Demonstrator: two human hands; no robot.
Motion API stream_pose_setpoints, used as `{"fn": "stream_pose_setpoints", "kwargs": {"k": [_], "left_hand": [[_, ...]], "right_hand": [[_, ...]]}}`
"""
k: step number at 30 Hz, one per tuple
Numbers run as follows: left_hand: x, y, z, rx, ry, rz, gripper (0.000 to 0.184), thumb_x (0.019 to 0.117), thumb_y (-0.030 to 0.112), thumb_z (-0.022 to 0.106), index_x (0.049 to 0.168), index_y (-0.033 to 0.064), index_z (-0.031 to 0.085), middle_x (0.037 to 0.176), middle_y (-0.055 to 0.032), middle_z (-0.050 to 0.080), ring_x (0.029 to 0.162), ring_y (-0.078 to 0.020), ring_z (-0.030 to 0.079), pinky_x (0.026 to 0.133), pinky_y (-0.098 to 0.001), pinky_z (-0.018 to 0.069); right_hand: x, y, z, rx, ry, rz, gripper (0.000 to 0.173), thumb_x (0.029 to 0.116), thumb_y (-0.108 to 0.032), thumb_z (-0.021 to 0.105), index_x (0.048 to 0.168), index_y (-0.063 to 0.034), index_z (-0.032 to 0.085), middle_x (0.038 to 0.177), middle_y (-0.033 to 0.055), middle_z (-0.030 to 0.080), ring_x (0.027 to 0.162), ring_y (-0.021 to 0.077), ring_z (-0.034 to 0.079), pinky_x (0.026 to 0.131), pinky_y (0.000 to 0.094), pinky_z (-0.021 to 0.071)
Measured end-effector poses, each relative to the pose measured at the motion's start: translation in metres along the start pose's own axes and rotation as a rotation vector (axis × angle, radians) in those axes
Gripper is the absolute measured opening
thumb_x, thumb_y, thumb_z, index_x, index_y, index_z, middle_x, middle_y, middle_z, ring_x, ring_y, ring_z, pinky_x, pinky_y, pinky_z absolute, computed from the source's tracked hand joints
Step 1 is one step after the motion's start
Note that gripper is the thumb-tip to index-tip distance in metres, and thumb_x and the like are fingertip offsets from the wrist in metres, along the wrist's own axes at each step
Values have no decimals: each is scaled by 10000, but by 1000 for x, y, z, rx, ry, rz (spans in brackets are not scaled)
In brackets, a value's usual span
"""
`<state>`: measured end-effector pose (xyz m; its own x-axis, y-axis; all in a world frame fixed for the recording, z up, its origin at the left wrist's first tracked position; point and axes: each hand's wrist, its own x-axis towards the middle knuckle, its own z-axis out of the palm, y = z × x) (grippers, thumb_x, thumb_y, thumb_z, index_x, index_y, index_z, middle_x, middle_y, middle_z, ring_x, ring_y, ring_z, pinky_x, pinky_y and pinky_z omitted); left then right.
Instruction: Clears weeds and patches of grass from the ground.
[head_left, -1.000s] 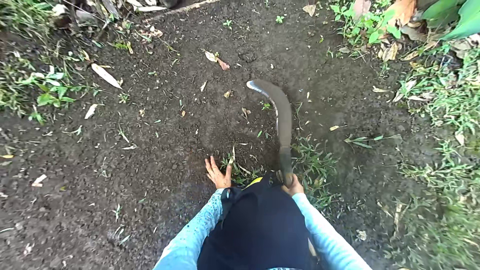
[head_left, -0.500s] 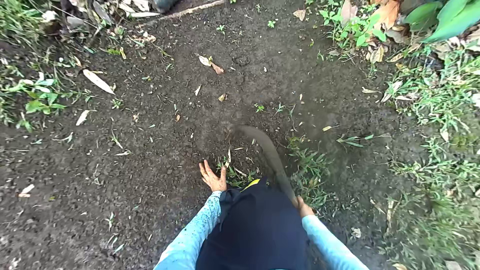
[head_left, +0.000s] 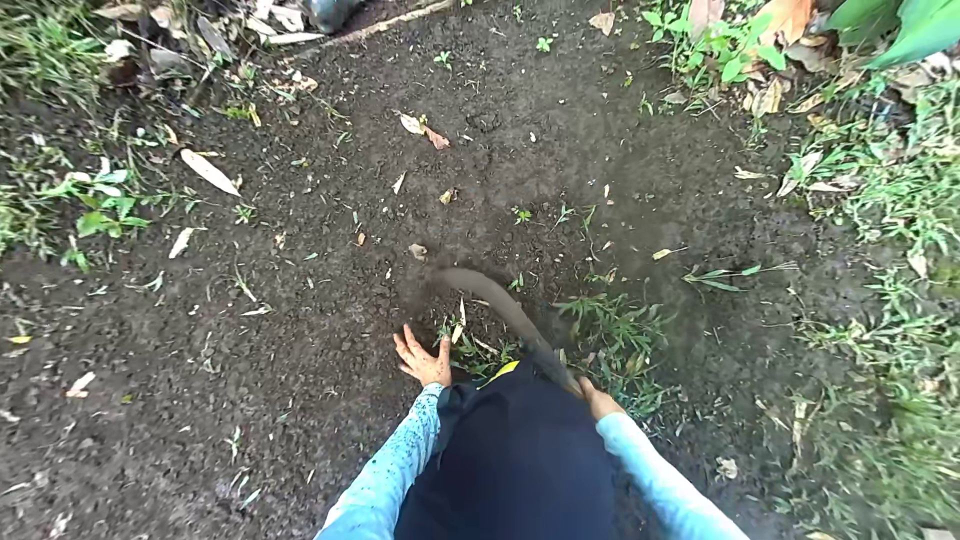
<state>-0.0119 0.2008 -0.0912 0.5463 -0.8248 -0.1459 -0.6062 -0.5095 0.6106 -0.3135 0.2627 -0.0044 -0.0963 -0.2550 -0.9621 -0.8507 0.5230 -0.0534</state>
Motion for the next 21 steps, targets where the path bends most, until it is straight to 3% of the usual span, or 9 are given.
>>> {"fn": "stream_pose_setpoints", "kwargs": {"k": [3,6,7,10,11,13,14,18,21], "left_hand": [[8,6,0,25,-4,-13,950,899,449,685,1605,-17,251,1661,-340,129,1537,-545,103,1171,-759,85],[25,18,6,53,-19,16,929,928,464,646,1616,1,229,1673,-323,103,1547,-536,61,1168,-761,63],[30,21,7,62,-45,48,908,942,465,630,1616,1,235,1671,-323,115,1546,-539,62,1166,-765,51],[36,28,15,75,-161,211,838,958,468,555,1585,-28,305,1652,-314,217,1533,-541,146,1180,-746,65],[32,30,20,69,-201,272,812,957,440,562,1569,-42,331,1637,-319,253,1522,-543,186,1182,-741,88],[19,36,29,37,-249,388,789,930,383,631,1531,-67,389,1598,-352,305,1489,-570,248,1184,-727,148],[11,40,33,29,-277,421,810,903,386,644,1530,-62,394,1593,-361,305,1486,-573,248,1192,-714,150],[-9,57,42,-36,-405,439,871,871,394,676,1549,-53,364,1620,-360,242,1513,-556,193,1218,-686,96],[-7,72,49,-89,-415,457,898,877,384,672,1563,-70,310,1643,-349,187,1516,-547,194,1218,-673,124]], "right_hand": [[-24,51,-5,75,74,78,738,985,-222,674,1620,-150,304,1324,274,653,1248,470,624,1067,646,461],[-33,80,-27,438,363,132,716,945,-139,711,1562,-20,370,1297,330,636,1212,487,630,1050,628,474],[-30,80,-38,620,471,141,725,934,-105,716,1555,10,361,1299,343,622,1178,477,640,1020,617,493],[-10,64,-67,1051,657,179,777,940,-56,698,1586,-12,269,1271,312,596,925,380,670,798,521,564],[-3,61,-64,1064,640,205,791,936,-56,710,1586,-11,261,1295,308,591,971,380,671,832,517,563],[5,66,-33,845,465,250,811,924,-113,731,1588,1,279,1390,306,579,1227,412,629,1044,550,503],[3,74,-11,727,364,246,807,930,-143,729,1590,-6,286,1399,303,579,1271,423,607,1083,566,477],[-30,114,33,449,225,235,750,957,-194,701,1599,-86,330,1334,290,638,1253,455,622,1085,608,461],[-38,131,7,561,382,227,721,948,-162,705,1575,-57,364,1307,310,643,1224,473,631,1063,627,469]]}}
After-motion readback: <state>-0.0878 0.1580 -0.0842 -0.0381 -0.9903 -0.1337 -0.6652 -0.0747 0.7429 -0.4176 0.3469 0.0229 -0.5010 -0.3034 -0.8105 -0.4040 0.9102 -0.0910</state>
